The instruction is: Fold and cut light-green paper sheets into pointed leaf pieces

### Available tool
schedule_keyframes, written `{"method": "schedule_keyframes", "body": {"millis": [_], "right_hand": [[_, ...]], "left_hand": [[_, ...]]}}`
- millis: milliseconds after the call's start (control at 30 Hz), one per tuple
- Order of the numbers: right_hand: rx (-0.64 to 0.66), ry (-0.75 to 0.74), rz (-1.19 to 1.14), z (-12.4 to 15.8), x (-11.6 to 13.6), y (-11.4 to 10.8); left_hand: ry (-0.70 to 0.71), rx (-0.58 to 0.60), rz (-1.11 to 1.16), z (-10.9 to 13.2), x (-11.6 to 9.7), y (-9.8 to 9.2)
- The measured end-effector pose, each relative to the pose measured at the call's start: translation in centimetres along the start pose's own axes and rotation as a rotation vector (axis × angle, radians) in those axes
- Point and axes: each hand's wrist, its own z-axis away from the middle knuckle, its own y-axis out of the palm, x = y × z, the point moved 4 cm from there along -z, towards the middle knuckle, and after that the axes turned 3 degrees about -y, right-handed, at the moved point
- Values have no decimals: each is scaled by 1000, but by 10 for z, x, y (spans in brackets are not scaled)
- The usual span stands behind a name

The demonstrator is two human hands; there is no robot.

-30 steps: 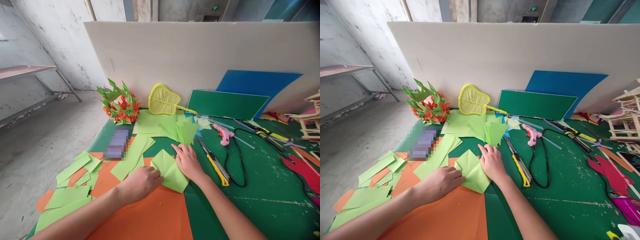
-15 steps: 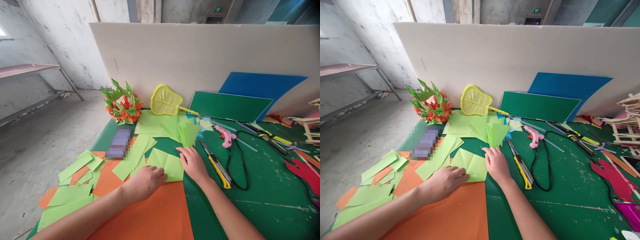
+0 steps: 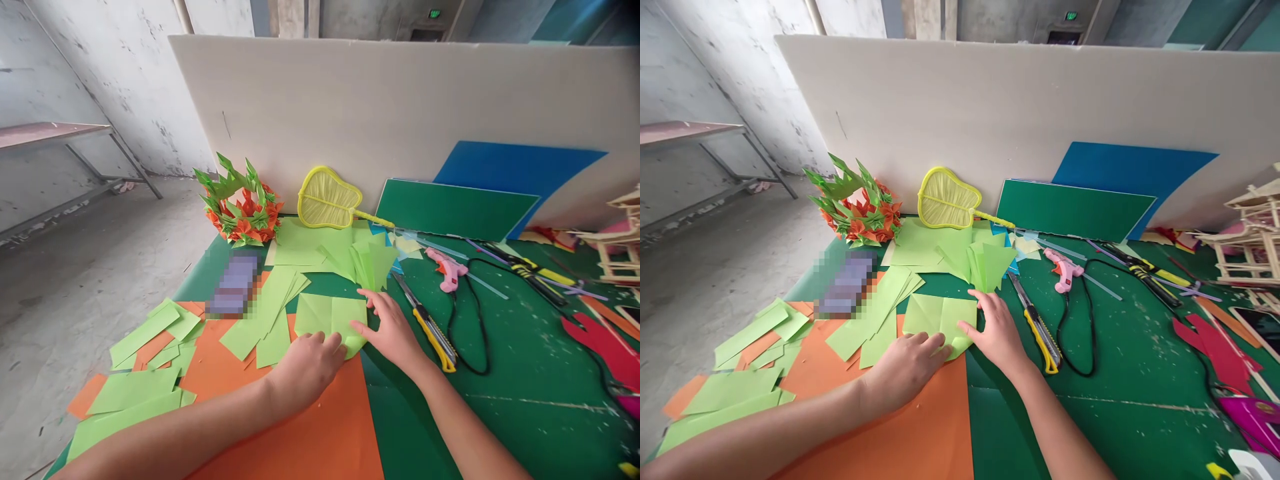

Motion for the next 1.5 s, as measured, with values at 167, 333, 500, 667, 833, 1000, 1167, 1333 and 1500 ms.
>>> {"method": "schedule_keyframes", "body": {"millis": [167,333,500,667,833,1000,1167,1333,1500], "right_hand": [[75,-65,98,7,-2,2],[66,-102,219,7,-4,5],[140,-93,214,9,-2,3],[204,-67,162,10,-4,-3],[187,-45,143,8,-11,-3],[109,-57,163,4,-11,2],[38,-63,168,1,-9,7],[2,-75,212,1,-3,7],[17,-123,213,-1,0,6]], "left_hand": [[-101,-29,95,1,-6,-2],[-28,-80,69,4,-3,0],[60,-160,34,2,2,5],[41,-246,116,-1,7,1],[-2,-218,278,-2,12,0],[-12,-175,420,-2,15,7],[7,-202,514,-4,18,13],[17,-254,535,-5,19,16],[16,-403,508,-5,20,8]]}}
